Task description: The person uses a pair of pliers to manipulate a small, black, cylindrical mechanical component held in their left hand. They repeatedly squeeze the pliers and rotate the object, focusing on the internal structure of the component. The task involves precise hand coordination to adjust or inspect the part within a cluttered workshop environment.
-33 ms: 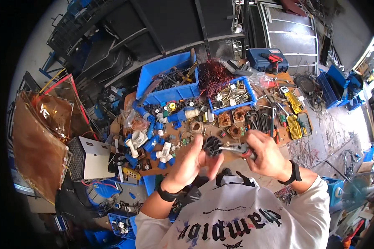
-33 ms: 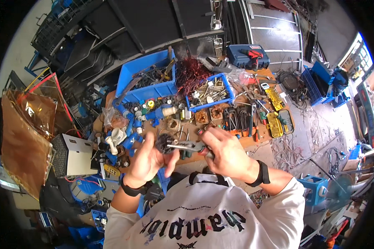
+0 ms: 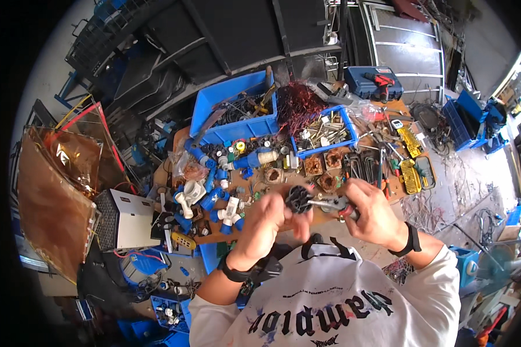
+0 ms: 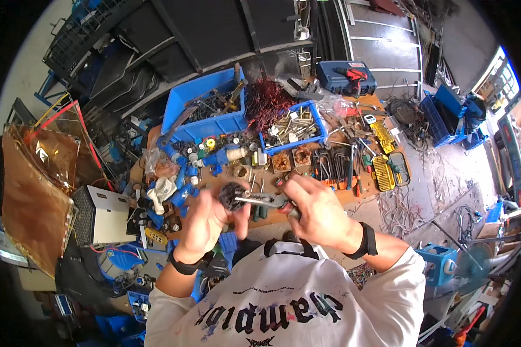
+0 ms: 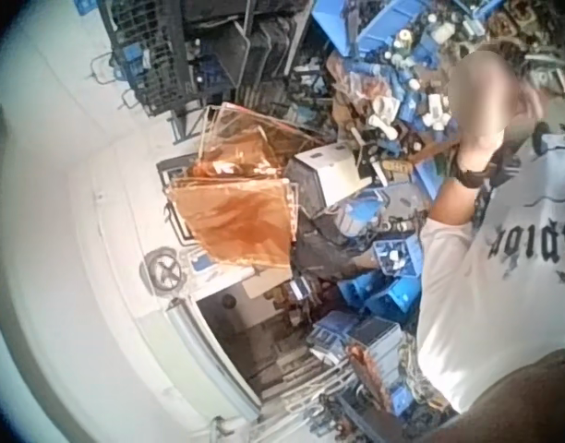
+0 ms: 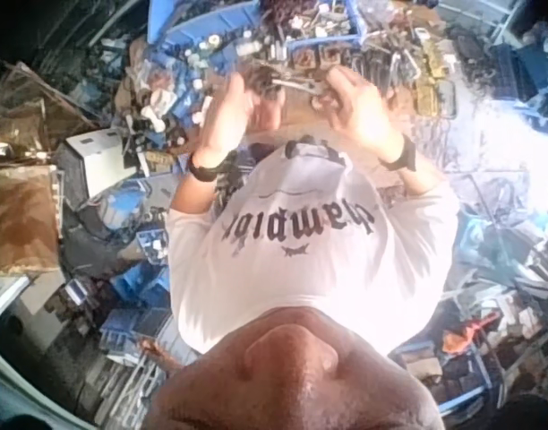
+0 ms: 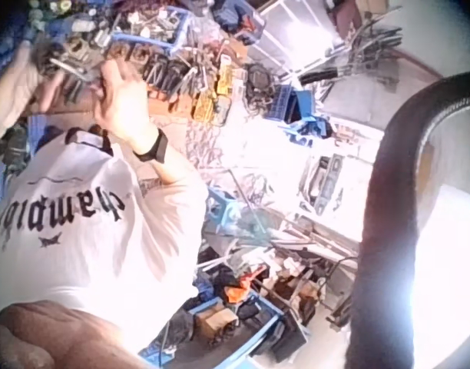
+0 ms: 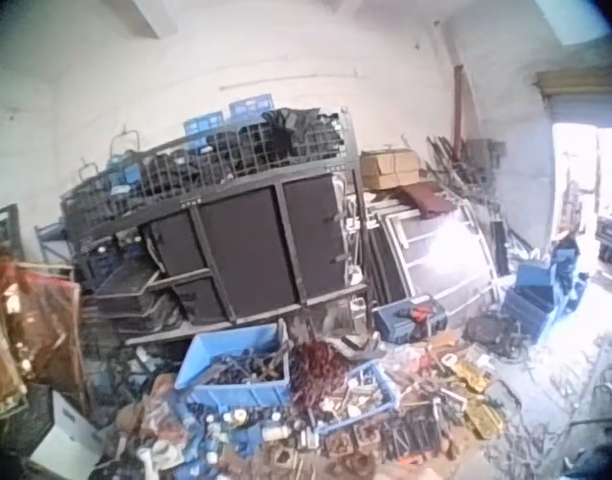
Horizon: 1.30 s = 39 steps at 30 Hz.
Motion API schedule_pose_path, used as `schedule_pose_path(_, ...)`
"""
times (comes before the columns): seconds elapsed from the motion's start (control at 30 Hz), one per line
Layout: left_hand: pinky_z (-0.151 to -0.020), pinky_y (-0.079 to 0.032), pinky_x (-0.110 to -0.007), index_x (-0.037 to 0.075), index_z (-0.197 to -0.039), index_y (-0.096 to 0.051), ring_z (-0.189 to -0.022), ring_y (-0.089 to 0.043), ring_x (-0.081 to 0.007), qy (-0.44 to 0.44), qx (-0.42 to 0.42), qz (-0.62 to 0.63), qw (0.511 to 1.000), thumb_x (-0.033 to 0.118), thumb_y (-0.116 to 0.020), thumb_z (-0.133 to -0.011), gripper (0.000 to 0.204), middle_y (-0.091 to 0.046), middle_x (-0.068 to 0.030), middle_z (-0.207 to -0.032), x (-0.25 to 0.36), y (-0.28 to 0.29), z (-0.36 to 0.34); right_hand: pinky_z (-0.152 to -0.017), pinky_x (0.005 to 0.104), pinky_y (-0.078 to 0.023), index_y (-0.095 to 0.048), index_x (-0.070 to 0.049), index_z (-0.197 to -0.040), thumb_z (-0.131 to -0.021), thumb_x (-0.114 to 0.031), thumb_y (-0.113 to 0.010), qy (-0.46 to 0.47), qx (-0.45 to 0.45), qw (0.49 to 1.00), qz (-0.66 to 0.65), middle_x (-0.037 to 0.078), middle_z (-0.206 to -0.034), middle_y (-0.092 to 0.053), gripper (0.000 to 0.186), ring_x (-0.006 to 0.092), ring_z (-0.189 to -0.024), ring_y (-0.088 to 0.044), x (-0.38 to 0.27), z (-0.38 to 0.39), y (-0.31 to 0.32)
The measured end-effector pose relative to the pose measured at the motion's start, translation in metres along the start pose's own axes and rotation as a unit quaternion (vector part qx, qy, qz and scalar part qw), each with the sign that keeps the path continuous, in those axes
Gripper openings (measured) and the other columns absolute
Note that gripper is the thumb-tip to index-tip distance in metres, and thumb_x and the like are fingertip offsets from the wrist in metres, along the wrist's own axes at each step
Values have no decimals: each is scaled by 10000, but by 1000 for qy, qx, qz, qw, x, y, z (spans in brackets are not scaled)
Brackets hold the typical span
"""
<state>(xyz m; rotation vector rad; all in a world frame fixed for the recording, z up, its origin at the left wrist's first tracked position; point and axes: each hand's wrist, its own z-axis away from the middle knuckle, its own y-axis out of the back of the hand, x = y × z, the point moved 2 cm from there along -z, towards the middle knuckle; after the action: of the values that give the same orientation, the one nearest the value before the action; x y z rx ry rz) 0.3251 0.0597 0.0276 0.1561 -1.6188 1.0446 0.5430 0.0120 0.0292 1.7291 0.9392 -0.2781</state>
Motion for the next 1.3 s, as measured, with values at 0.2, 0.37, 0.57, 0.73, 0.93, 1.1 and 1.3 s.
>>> schedule_pose_path(0.2, -751, -525, -281, 6, -1368, -372, -885, -663, -191, -281, 149, -319, 893, 4, -828, -736, 780, -607, -128, -1101, -10, -11, -4, -690, 455, -484, -542, 19, -1065, -719, -2, -677, -39, -23, 999, -14, 165, -880, -567, 372, 383, -817, -587, -4, 5, 1)
schedule_pose_path(0.37, -675, -499, -244, -14, -1276, -489, -752, -587, -111, -116, 39, -178, 976, 222, -607, -975, 400, -614, -71, -996, -7, -12, -3, -648, 431, -466, -526, -1, -1004, -661, 76, -605, -21, 17, 999, -24, 160, -828, -530, 360, 382, -743, -566, -2, 6, -1)
schedule_pose_path(0.57, -535, -453, -246, -26, -1122, -563, -544, -552, -136, 212, -175, 141, 951, 624, -207, -1004, 750, -579, -52, -739, -9, 4, -7, -673, 447, -461, -518, 5, -1002, -629, 72, -614, 10, 13, 1000, 2, 160, -842, -530, 391, 393, -778, -560, -2, 6, 3)
schedule_pose_path(0.73, -766, -543, -305, -10, -1266, -460, -894, -655, -168, -130, 50, -181, 974, 238, -659, -944, 453, -604, -93, -1078, -2, -21, -4, -671, 462, -457, -514, -2, -1003, -651, 65, -616, -11, 31, 999, 3, 164, -831, -519, 372, 400, -777, -551, 6, 10, -2)
schedule_pose_path(0.93, -699, -546, -317, -24, -1234, -485, -826, -653, -221, -181, 74, -235, 952, 233, -651, -923, 437, -606, -132, -1020, -6, -19, -2, -663, 453, -455, -524, -4, -991, -650, 67, -611, -22, 23, 999, -11, 163, -832, -520, 359, 392, -778, -555, 2, 6, 3)
schedule_pose_path(1.1, -525, -442, -287, 26, -1112, -565, -540, -560, -195, 188, -106, 283, 934, 557, -244, -1028, 626, -612, -115, -813, -14, 5, -11, -713, 455, -486, -537, -12, -1054, -710, -23, -673, -9, -33, 999, 12, 153, -895, -557, 369, 376, -846, -580, 2, 10, 3)
schedule_pose_path(1.3, -672, -530, -292, -20, -1263, -500, -816, -658, -179, -31, 25, -87, 995, 372, -549, -971, 491, -619, -139, -1082, -4, -9, -7, -676, 454, -481, -511, -8, -978, -695, 17, -659, -35, -6, 999, -11, 151, -863, -551, 321, 375, -806, -579, 6, 8, 2)
